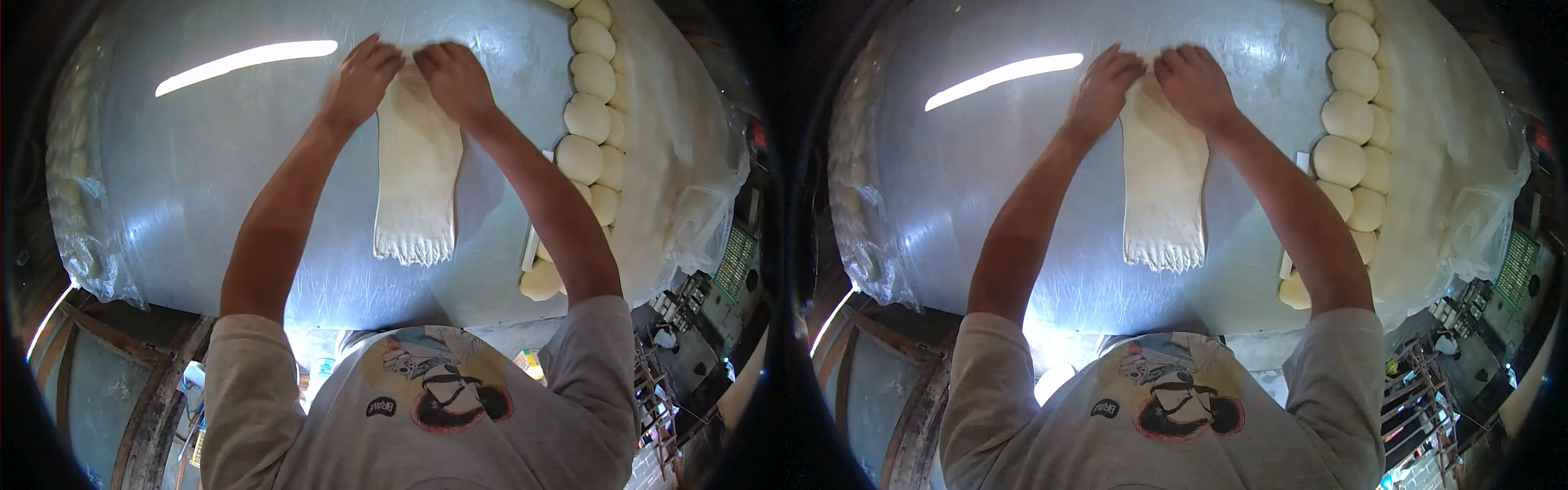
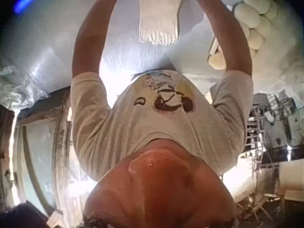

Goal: The person flattens dough balls with a rolling pin, rolls them into loaves, and places them onto a metal tray. The person then covers the remaining dough with a plastic sheet and transfers the loaves into baking pans.

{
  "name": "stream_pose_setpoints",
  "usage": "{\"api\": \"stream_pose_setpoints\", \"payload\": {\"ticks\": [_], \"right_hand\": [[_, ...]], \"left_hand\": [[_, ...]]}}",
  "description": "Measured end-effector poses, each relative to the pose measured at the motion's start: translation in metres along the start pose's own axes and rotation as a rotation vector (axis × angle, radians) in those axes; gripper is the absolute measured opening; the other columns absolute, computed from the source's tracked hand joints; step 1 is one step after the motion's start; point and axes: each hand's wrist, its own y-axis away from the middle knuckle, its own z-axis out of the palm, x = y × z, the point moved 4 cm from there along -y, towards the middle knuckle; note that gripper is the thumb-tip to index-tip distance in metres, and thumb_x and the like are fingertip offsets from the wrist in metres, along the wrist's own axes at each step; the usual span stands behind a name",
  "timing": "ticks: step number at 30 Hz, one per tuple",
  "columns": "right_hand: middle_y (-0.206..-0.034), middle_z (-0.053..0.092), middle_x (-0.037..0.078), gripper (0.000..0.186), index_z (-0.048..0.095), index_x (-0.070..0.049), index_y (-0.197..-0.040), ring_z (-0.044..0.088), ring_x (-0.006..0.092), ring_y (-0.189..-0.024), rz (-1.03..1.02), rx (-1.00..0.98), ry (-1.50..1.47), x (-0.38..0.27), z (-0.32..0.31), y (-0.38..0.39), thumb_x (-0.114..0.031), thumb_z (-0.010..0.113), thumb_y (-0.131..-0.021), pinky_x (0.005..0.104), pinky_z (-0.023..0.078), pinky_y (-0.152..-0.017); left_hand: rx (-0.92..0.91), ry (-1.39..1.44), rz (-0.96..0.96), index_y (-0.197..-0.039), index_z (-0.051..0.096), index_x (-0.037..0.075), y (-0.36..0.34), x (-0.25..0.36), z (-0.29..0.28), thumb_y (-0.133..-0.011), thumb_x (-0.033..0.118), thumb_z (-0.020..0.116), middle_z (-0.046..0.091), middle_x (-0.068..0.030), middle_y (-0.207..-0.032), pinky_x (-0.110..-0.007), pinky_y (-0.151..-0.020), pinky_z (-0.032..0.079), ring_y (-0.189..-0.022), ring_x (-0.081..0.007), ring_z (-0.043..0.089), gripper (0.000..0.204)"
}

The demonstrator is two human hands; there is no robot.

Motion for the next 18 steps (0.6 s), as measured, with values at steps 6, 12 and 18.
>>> {"api": "stream_pose_setpoints", "payload": {"ticks": [6, 12, 18], "right_hand": [[-0.086, 0.069, 0.010, 0.012, 0.073, -0.006, -0.079, 0.067, 0.0279, -0.085, 0.300, -0.216, -0.140, 0.035, -0.001, -0.017, -0.003, 0.061, -0.077, 0.0400, 0.050, -0.089], [-0.088, 0.071, 0.009, 0.023, 0.077, -0.010, -0.095, 0.068, 0.0250, -0.089, 0.084, 0.042, 0.079, -0.013, -0.039, 0.045, -0.002, 0.063, -0.080, 0.0436, 0.048, -0.095], [-0.104, 0.070, 0.009, 0.024, 0.073, -0.009, -0.105, 0.065, 0.0270, -0.105, 0.514, -0.157, -0.167, 0.039, -0.012, 0.002, -0.018, 0.061, -0.087, 0.0503, 0.043, -0.100]], "left_hand": [[-0.099, -0.029, -0.165, -0.103, 0.074, 0.004, -0.024, 0.009, -0.009, -0.083, 0.000, 0.061, 0.073, -0.0080, -0.106, -0.044, -0.113, 0.044, -0.109, -0.0277, 0.065, 0.024], [0.030, -0.038, -0.018, -0.102, 0.074, 0.003, 0.036, 0.026, -0.031, -0.085, -0.004, 0.059, 0.072, -0.0085, -0.110, -0.046, -0.109, 0.048, -0.109, -0.0281, 0.064, 0.024], [-0.222, 0.115, -0.484, -0.131, 0.062, 0.005, -0.010, 0.036, -0.017, -0.082, 0.020, 0.072, 0.061, -0.0116, -0.135, -0.051, -0.118, 0.033, -0.131, -0.0329, 0.052, 0.053]]}}
